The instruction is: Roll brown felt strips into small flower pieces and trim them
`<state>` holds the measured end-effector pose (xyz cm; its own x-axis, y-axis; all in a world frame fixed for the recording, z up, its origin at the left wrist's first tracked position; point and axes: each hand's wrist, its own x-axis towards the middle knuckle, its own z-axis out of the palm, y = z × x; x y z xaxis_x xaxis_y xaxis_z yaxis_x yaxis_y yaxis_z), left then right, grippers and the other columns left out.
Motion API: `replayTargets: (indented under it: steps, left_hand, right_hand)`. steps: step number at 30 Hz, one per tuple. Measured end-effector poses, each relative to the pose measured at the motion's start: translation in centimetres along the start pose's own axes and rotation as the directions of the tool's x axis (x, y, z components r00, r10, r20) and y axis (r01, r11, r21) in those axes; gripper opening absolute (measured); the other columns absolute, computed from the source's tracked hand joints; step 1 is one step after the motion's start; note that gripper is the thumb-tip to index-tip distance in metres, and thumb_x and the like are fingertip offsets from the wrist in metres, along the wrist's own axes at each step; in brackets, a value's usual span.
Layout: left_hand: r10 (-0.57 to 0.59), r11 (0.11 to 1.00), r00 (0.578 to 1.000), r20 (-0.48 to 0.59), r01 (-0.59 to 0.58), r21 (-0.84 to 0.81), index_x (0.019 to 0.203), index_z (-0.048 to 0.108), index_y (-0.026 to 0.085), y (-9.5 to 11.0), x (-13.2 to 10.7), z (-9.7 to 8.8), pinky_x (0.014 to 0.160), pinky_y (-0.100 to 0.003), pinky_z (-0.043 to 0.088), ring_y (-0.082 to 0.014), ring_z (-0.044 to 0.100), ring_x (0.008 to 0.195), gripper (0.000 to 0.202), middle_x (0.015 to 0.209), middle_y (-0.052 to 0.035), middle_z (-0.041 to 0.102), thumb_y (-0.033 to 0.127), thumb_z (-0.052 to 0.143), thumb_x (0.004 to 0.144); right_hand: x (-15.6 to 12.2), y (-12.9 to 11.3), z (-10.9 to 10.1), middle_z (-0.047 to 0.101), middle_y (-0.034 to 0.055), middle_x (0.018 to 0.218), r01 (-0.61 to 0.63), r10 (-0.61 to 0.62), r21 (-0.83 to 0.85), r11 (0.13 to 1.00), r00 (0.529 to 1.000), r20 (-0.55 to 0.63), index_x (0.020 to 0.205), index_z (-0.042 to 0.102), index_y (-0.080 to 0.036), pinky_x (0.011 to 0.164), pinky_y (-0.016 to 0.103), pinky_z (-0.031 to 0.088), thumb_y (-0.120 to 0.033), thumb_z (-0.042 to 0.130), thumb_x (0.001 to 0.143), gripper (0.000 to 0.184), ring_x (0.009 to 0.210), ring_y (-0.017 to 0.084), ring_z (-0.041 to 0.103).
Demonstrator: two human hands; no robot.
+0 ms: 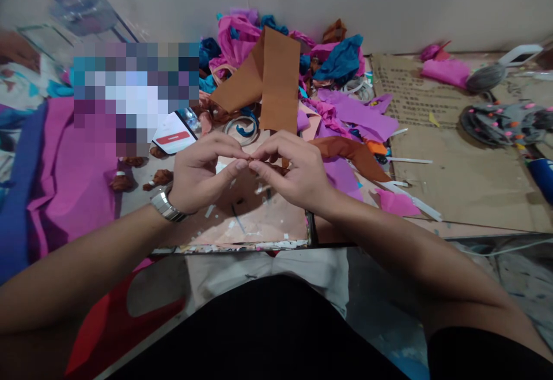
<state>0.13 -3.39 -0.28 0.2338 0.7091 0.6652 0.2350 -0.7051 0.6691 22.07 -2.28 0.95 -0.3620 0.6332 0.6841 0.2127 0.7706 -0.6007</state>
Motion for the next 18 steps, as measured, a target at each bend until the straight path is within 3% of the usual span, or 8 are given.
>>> replayTargets:
  steps: [9,18]
  left_hand:
    - [-0.001,0.999,0.999,0.033,0.002,-0.033,0.097,0.080,0.025,0.06,0.00,-0.08,0.083,-0.038,0.056,-0.0183,0.070,0.087,0.006,0.092,-0.0051,0.076,0.029,0.077,0.094]
    - [-0.007,1.000,0.985,0.170,0.010,-0.019,0.094,0.068,0.021,0.92,0.32,-0.09,0.086,-0.040,0.053,-0.0198,0.066,0.089,0.013,0.093,-0.0076,0.071,0.031,0.064,0.102]
  right_hand:
    - [-0.04,0.35,-0.04,0.076,0.0004,0.084,0.049,-0.049,-0.011,0.999,0.999,-0.002,0.095,0.074,-0.024,0.073,0.031,0.054,-0.042,0.081,0.093,0.019,0.078,0.015,0.069]
    - [-0.02,0.50,-0.14,0.078,0.0008,0.083,0.130,-0.130,-0.021,0.991,0.991,0.023,0.092,0.076,-0.024,0.078,0.032,0.054,-0.045,0.078,0.094,0.022,0.079,0.016,0.069]
